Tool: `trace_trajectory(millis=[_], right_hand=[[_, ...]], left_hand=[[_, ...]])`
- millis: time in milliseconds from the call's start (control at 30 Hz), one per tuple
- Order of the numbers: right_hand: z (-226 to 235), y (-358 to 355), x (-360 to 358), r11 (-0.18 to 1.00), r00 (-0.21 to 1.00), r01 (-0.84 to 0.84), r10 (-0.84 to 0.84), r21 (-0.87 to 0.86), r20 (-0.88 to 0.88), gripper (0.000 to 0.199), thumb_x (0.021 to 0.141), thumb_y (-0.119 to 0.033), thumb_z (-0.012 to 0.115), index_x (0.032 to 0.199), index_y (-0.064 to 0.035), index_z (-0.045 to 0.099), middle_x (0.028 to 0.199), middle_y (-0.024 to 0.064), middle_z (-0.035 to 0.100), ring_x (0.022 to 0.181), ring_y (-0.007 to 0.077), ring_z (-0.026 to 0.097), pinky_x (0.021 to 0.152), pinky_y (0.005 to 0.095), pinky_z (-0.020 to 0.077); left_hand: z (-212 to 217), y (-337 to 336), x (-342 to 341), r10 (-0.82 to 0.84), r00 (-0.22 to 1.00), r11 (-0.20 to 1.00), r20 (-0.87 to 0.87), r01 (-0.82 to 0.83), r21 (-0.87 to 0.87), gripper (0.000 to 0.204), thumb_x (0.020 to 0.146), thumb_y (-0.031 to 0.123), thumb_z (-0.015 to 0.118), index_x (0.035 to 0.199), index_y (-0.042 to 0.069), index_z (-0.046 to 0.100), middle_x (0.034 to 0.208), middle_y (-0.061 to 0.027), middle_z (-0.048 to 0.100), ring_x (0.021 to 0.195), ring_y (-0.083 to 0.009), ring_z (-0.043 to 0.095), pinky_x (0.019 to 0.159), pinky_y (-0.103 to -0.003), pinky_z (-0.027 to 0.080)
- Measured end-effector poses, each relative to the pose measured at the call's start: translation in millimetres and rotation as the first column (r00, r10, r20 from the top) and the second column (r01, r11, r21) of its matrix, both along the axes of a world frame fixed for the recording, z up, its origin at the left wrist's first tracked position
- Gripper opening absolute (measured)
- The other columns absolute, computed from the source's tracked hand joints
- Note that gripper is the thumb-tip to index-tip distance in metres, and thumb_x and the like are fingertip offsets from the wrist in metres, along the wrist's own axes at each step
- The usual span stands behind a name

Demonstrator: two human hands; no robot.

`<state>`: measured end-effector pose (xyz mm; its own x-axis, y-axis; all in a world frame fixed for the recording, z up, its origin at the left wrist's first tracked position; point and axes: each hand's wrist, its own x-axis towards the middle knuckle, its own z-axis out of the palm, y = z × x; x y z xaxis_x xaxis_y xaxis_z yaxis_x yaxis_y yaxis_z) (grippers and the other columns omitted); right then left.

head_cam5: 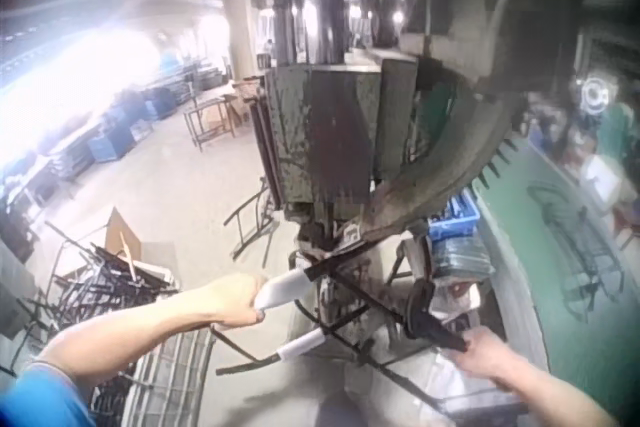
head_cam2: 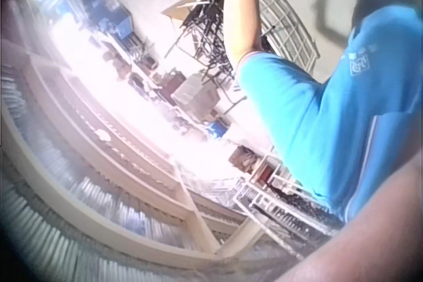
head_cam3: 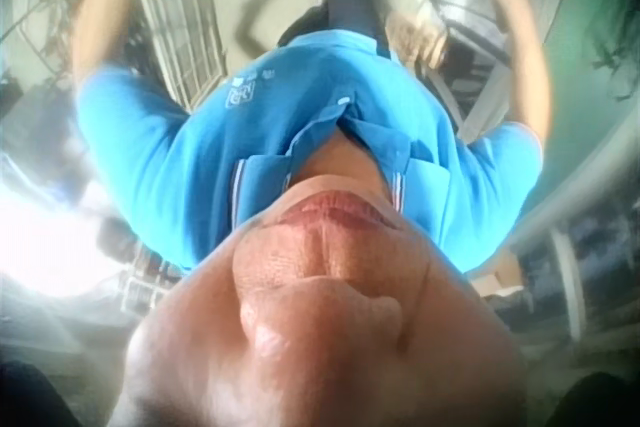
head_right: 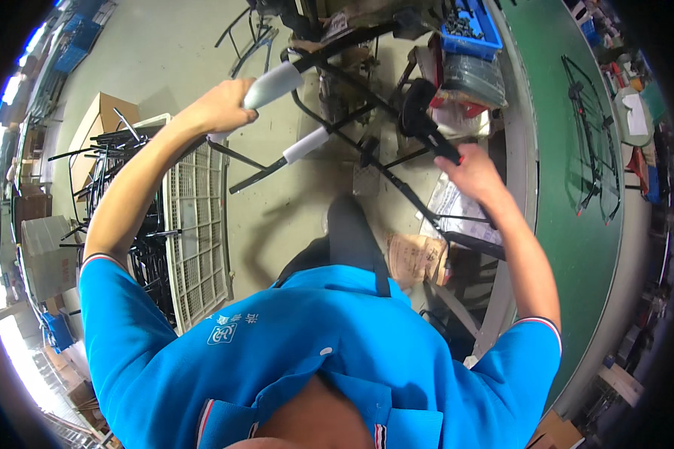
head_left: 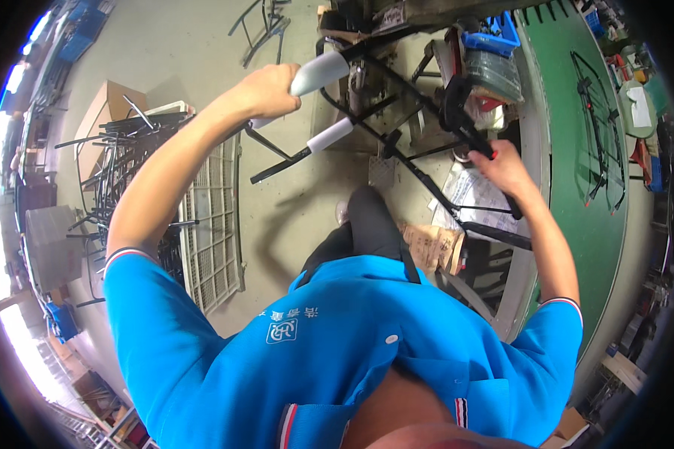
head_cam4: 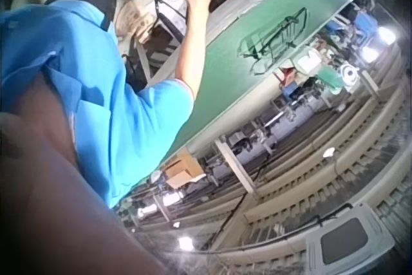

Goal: The person repeatedly picks up black metal frame parts and white cylindrical foam sleeves, then slides the sleeves onto the frame legs. The person uses a handheld tool to secure the parts at a workbench, then places the assembled frames into a nearby bin.

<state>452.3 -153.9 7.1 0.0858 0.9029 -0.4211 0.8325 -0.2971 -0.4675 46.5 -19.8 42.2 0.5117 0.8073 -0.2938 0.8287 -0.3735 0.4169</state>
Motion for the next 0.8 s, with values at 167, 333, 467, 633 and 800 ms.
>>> trace_trajectory(millis=[167, 333, 467, 633, 800], right_hand=[[-35.4, 2.8, -13.6, 0.993, 0.999, -0.025, 0.019, 0.116, 0.049, 0.032, 0.078, -0.033, 0.065, 0.089, -0.0028, 0.064, 0.078, 0.0223, 0.062, 0.08, 0.0397, 0.061, 0.069, 0.0436, 0.0472], [22.5, -30.9, -25.5, 0.95, 0.982, -0.187, 0.185, 0.249, 0.032, 0.027, 0.077, -0.028, 0.065, 0.091, -0.0044, 0.065, 0.07, 0.0196, 0.06, 0.074, 0.0399, 0.059, 0.064, 0.0432, 0.0464], [32.3, -81.1, -28.6, 0.966, 0.973, -0.228, 0.222, 0.12, 0.06, 0.03, 0.077, -0.03, 0.066, 0.096, -0.0074, 0.066, 0.068, 0.0181, 0.061, 0.069, 0.0371, 0.06, 0.062, 0.0418, 0.047], [-16.5, -103.0, -99.0, 0.914, 0.928, -0.328, 0.359, 0.238, -0.1, 0.029, 0.077, -0.032, 0.066, 0.09, -0.0058, 0.064, 0.063, 0.0162, 0.057, 0.061, 0.0322, 0.058, 0.058, 0.0397, 0.0445], [-36.3, -70.0, -167.9, 0.952, 0.707, -0.214, 0.306, 0.219, -0.637, 0.02, 0.081, -0.022, 0.066, 0.087, -0.0025, 0.064, 0.064, 0.0052, 0.06, 0.058, 0.0105, 0.056, 0.056, 0.0262, 0.0449]], left_hand=[[-5.9, 9.8, -5.8, 0.016, 0.998, 0.994, -0.065, -0.009, 0.11, 0.034, 0.067, 0.013, 0.057, 0.099, 0.001, 0.056, 0.09, -0.0218, 0.063, 0.088, -0.0365, 0.061, 0.079, -0.043, 0.048], [32.0, -29.1, -19.7, 0.01, 0.999, 0.999, -0.041, -0.008, 0.048, 0.033, 0.066, 0.015, 0.058, 0.097, 0.003, 0.057, 0.087, -0.0205, 0.063, 0.087, -0.0358, 0.061, 0.079, -0.042, 0.048], [48.3, -121.1, -28.4, 0.18, 0.983, 0.978, -0.033, -0.183, -0.099, 0.036, 0.066, 0.024, 0.067, 0.095, 0.004, 0.059, 0.088, -0.0193, 0.064, 0.087, -0.0352, 0.061, 0.077, -0.041, 0.048], [39.0, -237.0, -67.1, 0.632, 0.743, 0.771, 0.222, -0.573, -0.276, 0.041, 0.069, 0.029, 0.074, 0.092, -0.003, 0.06, 0.081, -0.0133, 0.064, 0.077, -0.0197, 0.061, 0.072, -0.032, 0.047], [10.5, -249.2, -141.4, 0.36, 0.334, 0.873, 0.871, -0.451, -0.188, 0.043, 0.094, 0.036, 0.046, 0.106, -0.003, 0.059, 0.092, -0.011, 0.063, 0.081, -0.0151, 0.056, 0.075, -0.03, 0.045]])
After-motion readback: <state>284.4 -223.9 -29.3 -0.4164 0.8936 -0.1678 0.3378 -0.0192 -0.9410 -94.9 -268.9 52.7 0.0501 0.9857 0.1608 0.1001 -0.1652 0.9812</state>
